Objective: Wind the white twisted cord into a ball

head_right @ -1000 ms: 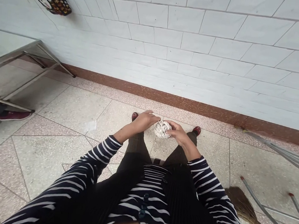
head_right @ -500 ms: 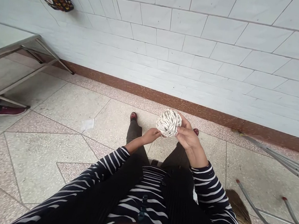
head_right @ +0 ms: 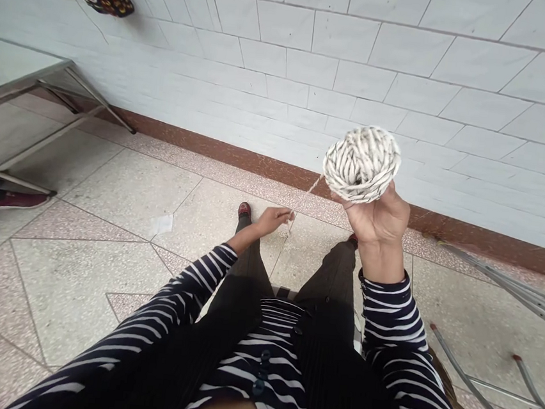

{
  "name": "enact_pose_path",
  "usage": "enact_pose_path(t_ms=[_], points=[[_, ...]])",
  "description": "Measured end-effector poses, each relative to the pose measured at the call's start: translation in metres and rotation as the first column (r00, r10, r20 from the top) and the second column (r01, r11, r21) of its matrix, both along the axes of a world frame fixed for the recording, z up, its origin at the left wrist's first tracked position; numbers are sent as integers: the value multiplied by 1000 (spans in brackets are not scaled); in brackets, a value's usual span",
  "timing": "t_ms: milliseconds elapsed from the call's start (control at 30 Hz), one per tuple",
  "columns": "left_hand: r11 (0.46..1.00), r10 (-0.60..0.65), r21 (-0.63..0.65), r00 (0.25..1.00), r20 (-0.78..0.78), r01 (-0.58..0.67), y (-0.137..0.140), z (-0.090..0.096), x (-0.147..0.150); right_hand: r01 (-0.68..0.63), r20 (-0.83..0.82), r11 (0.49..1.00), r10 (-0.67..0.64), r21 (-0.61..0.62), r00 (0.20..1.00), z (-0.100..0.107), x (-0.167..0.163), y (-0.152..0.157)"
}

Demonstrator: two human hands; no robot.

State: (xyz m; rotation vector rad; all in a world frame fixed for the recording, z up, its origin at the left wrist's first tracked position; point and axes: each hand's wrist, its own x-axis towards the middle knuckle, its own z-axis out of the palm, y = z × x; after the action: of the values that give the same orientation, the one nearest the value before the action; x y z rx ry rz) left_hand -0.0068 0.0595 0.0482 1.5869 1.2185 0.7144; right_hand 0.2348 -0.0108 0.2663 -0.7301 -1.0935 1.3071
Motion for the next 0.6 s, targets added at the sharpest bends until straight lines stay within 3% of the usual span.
enact_pose_path(t_ms=[133,200,267,333,433,533,600], points=[[975,136,169,989,56,-144,63,33,-8,4,0,993,-4,116,1000,21,1,0],[966,171,190,984,48,-178,72,37,-5,0,-2,990,0,143,1000,22,0,0],[980,134,156,990,-41,-126,60,28,4,-12,-5,996,12,93,1000,11,-5,1],[994,14,113,995,-94,-3,33,12,16,-34,-27,999,33,-13,999,-12,-12,5],[990,-85,111,996,-3,85,-8,-3,29,-88,-101,982,71,-166,992,-59,-22,10],[992,-60,116,994,94,49,-30,3,27,-133,-149,951,94,-279,984,-97,-26,14],[989,-59,135,997,59,51,-39,11,21,-127,-142,944,87,-305,986,-111,-26,19]])
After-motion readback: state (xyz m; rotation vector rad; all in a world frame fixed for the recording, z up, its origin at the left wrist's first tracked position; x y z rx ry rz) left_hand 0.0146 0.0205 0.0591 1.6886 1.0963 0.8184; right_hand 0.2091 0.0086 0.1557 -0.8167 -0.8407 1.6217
